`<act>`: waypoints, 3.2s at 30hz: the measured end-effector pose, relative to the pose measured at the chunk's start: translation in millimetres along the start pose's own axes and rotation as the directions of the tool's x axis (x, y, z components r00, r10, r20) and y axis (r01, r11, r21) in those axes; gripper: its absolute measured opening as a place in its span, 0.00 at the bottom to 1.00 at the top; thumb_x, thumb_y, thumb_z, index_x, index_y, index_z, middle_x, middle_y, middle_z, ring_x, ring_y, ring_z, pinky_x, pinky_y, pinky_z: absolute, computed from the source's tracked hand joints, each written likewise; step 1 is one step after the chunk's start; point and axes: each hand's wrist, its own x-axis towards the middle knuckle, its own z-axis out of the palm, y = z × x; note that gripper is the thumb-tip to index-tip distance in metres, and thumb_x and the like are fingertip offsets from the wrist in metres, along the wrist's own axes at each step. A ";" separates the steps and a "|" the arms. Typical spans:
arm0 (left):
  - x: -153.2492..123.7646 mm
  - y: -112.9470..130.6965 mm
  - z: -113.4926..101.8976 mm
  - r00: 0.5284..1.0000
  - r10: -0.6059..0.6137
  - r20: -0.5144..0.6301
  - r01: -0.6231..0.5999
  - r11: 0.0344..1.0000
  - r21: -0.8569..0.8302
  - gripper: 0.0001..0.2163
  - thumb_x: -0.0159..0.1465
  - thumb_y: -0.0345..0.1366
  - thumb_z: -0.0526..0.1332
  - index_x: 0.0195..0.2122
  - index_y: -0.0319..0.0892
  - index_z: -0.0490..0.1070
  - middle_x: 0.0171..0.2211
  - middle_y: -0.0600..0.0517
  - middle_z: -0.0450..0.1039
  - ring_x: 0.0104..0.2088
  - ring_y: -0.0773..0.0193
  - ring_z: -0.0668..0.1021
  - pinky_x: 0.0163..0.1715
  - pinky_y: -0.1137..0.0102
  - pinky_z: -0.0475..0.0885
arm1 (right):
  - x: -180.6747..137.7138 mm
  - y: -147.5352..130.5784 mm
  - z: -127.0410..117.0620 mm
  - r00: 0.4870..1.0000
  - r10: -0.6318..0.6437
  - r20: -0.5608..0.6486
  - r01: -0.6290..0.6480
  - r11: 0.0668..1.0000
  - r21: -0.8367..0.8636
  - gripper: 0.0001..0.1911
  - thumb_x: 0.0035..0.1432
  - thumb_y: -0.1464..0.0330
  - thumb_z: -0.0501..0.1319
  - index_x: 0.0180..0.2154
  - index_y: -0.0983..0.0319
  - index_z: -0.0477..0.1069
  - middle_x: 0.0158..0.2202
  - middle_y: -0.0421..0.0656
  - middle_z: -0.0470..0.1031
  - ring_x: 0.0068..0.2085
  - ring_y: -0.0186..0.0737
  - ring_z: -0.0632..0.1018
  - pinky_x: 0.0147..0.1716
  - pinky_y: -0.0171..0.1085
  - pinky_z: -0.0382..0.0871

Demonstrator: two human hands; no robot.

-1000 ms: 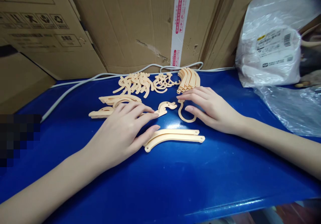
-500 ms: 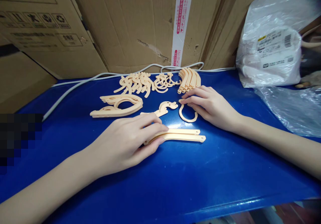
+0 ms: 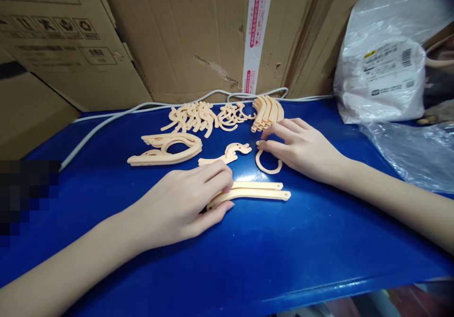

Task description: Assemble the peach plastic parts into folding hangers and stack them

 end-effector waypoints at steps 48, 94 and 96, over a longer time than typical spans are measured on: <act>21.5 12.2 2.6 0.917 -0.364 -0.165 0.236 0.827 -0.511 0.07 0.72 0.42 0.57 0.41 0.45 0.68 0.34 0.56 0.71 0.32 0.68 0.73 0.31 0.73 0.70 | 8.5 -23.8 -13.7 0.755 0.394 0.523 -0.505 -0.158 0.848 0.17 0.56 0.56 0.67 0.25 0.62 0.72 0.23 0.38 0.71 0.26 0.32 0.70 0.27 0.33 0.64; 15.3 6.0 11.6 0.981 -0.122 -0.153 0.144 0.980 0.139 0.08 0.68 0.39 0.59 0.33 0.41 0.69 0.30 0.54 0.71 0.27 0.64 0.72 0.25 0.71 0.59 | 7.2 -24.7 -5.7 0.793 0.405 0.454 -0.372 -0.268 0.889 0.06 0.57 0.72 0.66 0.35 0.61 0.68 0.29 0.38 0.82 0.31 0.31 0.79 0.35 0.32 0.71; 15.8 6.0 11.8 0.982 -0.120 -0.147 0.141 0.981 0.136 0.10 0.68 0.39 0.59 0.31 0.42 0.67 0.28 0.55 0.69 0.25 0.66 0.71 0.24 0.71 0.59 | 7.6 -24.4 -5.8 0.796 0.415 0.441 -0.372 -0.241 0.897 0.06 0.58 0.70 0.66 0.34 0.61 0.69 0.29 0.39 0.82 0.31 0.31 0.78 0.34 0.32 0.71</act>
